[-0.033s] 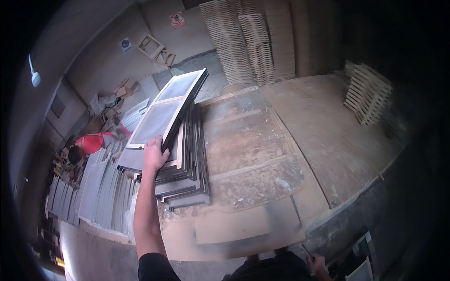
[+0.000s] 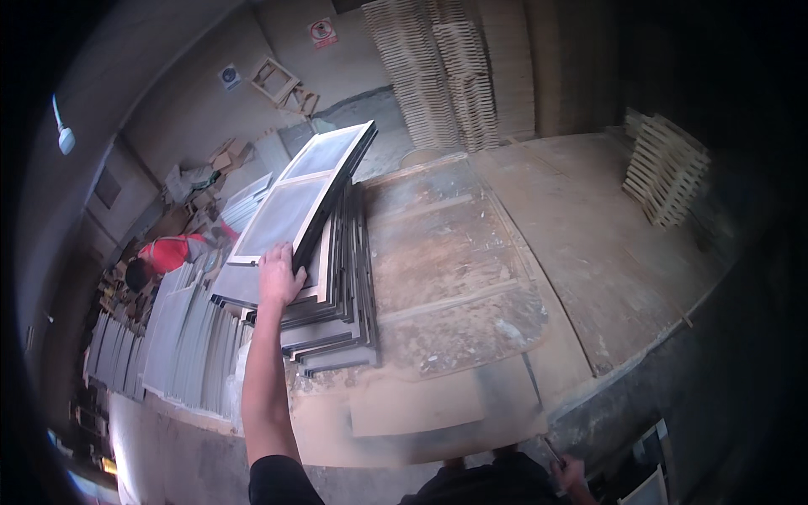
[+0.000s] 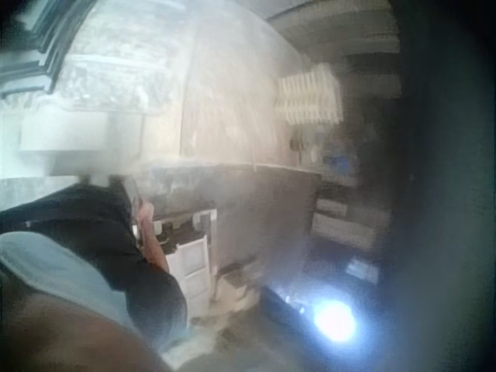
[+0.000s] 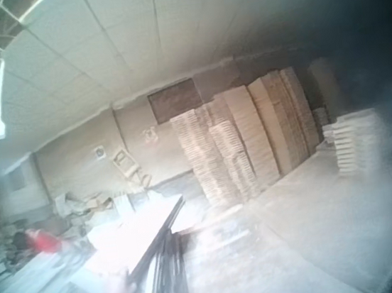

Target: The person repeatedly picks up rectangular window frames, places them on a workbench, and uses a small hammer to tap the frame edges. They then carry the frames to a nearby stack and place them on top of other frames. The process is repeated multiple times in a workshop setting.

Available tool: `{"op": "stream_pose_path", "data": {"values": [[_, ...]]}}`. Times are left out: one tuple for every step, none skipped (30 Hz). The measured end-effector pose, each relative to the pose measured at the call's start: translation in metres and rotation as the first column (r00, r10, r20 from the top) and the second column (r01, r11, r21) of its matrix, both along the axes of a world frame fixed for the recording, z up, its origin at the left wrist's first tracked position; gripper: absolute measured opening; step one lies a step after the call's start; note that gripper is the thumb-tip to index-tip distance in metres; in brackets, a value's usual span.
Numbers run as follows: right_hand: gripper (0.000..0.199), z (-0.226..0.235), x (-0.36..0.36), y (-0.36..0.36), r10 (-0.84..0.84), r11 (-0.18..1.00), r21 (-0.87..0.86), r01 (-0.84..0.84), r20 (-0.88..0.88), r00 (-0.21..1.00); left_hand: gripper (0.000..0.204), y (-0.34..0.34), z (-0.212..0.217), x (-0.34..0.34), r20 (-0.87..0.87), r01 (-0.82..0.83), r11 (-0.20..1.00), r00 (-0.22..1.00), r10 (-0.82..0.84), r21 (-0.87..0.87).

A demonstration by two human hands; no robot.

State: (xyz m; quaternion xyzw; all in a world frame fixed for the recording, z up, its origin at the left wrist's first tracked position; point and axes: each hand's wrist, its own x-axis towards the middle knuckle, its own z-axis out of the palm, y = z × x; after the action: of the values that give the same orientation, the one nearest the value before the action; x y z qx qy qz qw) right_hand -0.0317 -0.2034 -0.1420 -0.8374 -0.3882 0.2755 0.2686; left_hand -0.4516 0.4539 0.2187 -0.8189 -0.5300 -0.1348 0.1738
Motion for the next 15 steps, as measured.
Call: {"op": "stream_pose_path", "data": {"values": [[0.027, 0.011, 0.007, 0.016, 0.044, 0.998, 0.052, -0.042, -0.041, 0.998, 0.071, -0.008, -0.002, 0.001, -0.006, -0.025, 0.998, 1.000, 0.025, 0.060], [0.026, 0.028, 0.015, 0.040, 0.083, 0.992, 0.103, -0.075, -0.078, 0.993, 0.072, -0.013, -0.006, 0.002, -0.008, -0.043, 0.992, 0.999, 0.045, 0.119], [0.025, 0.045, 0.021, 0.067, 0.121, 0.983, 0.154, -0.103, -0.111, 0.986, 0.073, -0.018, -0.010, 0.005, -0.007, -0.058, 0.982, 0.998, 0.060, 0.177], [0.021, 0.063, 0.023, 0.097, 0.111, 0.978, 0.193, -0.085, -0.128, 0.985, 0.076, -0.019, -0.014, 0.012, 0.011, -0.085, 0.986, 0.996, 0.085, 0.141], [0.017, 0.081, 0.025, 0.130, 0.101, 0.971, 0.231, -0.066, -0.145, 0.984, 0.077, -0.024, -0.012, 0.022, 0.018, -0.123, 0.988, 0.992, 0.122, 0.093], [0.019, 0.092, 0.034, 0.166, 0.190, 0.940, 0.307, -0.149, -0.110, 0.975, 0.078, -0.027, -0.012, 0.023, 0.019, -0.128, 0.984, 0.992, 0.126, 0.123], [0.021, 0.101, 0.042, 0.204, 0.271, 0.897, 0.379, -0.226, -0.069, 0.960, 0.079, -0.028, -0.015, 0.026, 0.020, -0.129, 0.980, 0.992, 0.127, 0.152], [0.022, 0.113, 0.046, 0.244, 0.314, 0.886, 0.371, -0.278, -0.039, 0.949, 0.081, -0.032, -0.016, 0.030, 0.006, -0.125, 0.969, 0.992, 0.126, 0.212], [0.024, 0.124, 0.047, 0.285, 0.354, 0.874, 0.359, -0.328, -0.006, 0.935, 0.079, -0.034, -0.020, 0.032, 0.048, -0.051, 0.961, 0.998, 0.040, 0.273], [0.024, 0.128, 0.047, 0.327, 0.379, 0.846, 0.404, -0.347, 0.003, 0.926, 0.075, -0.036, -0.024, 0.035, 0.063, 0.022, 0.958, 0.997, -0.042, 0.285], [0.024, 0.137, 0.045, 0.367, 0.402, 0.815, 0.450, -0.365, 0.016, 0.916, 0.072, -0.038, -0.028, 0.037, 0.078, 0.096, 0.949, 0.989, -0.125, 0.302], [0.024, 0.158, 0.037, 0.408, 0.406, 0.809, 0.472, -0.349, -0.021, 0.914, 0.068, -0.044, -0.030, 0.041, 0.065, 0.158, 0.942, 0.981, -0.185, 0.296], [0.024, 0.182, 0.024, 0.449, 0.410, 0.803, 0.494, -0.334, -0.051, 0.911, 0.065, -0.050, -0.030, 0.046, 0.056, 0.219, 0.930, 0.968, -0.246, 0.295], [0.026, 0.200, 0.013, 0.488, 0.415, 0.803, 0.534, -0.267, -0.179, 0.892, 0.062, -0.051, -0.034, 0.053, 0.106, 0.243, 0.933, 0.955, -0.279, 0.265], [0.029, 0.215, 0.003, 0.527, 0.420, 0.802, 0.563, -0.201, -0.292, 0.859, 0.064, -0.045, -0.046, 0.054, 0.143, 0.278, 0.934, 0.939, -0.314, 0.224]]}}
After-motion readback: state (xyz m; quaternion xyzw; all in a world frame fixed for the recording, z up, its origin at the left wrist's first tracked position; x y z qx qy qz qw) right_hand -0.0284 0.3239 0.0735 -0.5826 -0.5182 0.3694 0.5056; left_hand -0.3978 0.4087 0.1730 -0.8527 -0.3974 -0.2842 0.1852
